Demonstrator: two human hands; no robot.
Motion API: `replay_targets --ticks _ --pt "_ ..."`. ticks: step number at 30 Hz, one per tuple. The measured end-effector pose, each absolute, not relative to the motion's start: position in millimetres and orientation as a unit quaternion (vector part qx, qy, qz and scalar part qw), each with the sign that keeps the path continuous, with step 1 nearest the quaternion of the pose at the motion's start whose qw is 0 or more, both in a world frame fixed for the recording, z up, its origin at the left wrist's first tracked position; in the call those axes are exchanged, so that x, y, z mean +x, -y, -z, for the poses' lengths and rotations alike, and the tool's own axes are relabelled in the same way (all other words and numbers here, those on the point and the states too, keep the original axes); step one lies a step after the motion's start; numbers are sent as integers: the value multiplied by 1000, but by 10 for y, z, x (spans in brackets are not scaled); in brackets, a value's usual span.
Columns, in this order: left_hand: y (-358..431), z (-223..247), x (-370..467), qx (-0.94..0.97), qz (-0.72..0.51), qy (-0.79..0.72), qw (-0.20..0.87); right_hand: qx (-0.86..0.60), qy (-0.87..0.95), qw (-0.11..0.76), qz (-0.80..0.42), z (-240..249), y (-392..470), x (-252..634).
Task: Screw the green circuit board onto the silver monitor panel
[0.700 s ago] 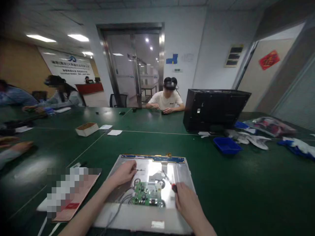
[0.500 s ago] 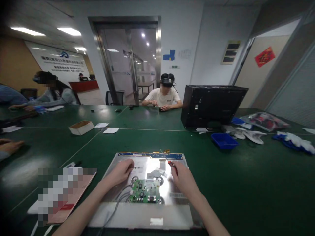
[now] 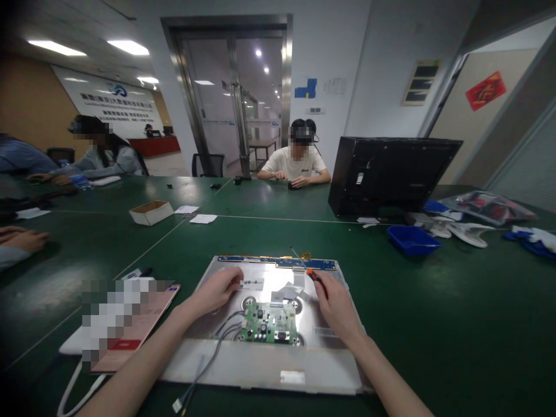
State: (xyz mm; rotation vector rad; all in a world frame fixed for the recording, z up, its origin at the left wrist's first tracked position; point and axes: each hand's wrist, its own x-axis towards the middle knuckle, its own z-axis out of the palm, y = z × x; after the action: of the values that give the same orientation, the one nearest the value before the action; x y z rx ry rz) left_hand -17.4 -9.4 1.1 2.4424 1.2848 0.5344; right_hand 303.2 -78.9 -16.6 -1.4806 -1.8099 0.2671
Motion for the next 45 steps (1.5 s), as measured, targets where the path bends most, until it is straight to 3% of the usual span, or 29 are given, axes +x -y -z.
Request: replay_targets --ticks 8,14,25,31,37,45 --pt "293 -101 27 850 -232 -401 252 -564 694 427 -129 108 806 2948" --pt "255 -50 6 830 -229 -403 310 -538 522 555 -362 -27 739 2737" --pt "252 -78 45 829 -209 -395 336 -465 493 616 -401 -484 190 2259" --pt "247 -63 38 826 -204 -404 335 -452 565 574 -383 -767 223 2318" --pt "239 -42 24 814 -201 -408 361 -502 702 452 -228 -949 289 2477" --pt "195 -10 -13 792 -193 -383 434 -455 784 376 -193 -1023 408 2363"
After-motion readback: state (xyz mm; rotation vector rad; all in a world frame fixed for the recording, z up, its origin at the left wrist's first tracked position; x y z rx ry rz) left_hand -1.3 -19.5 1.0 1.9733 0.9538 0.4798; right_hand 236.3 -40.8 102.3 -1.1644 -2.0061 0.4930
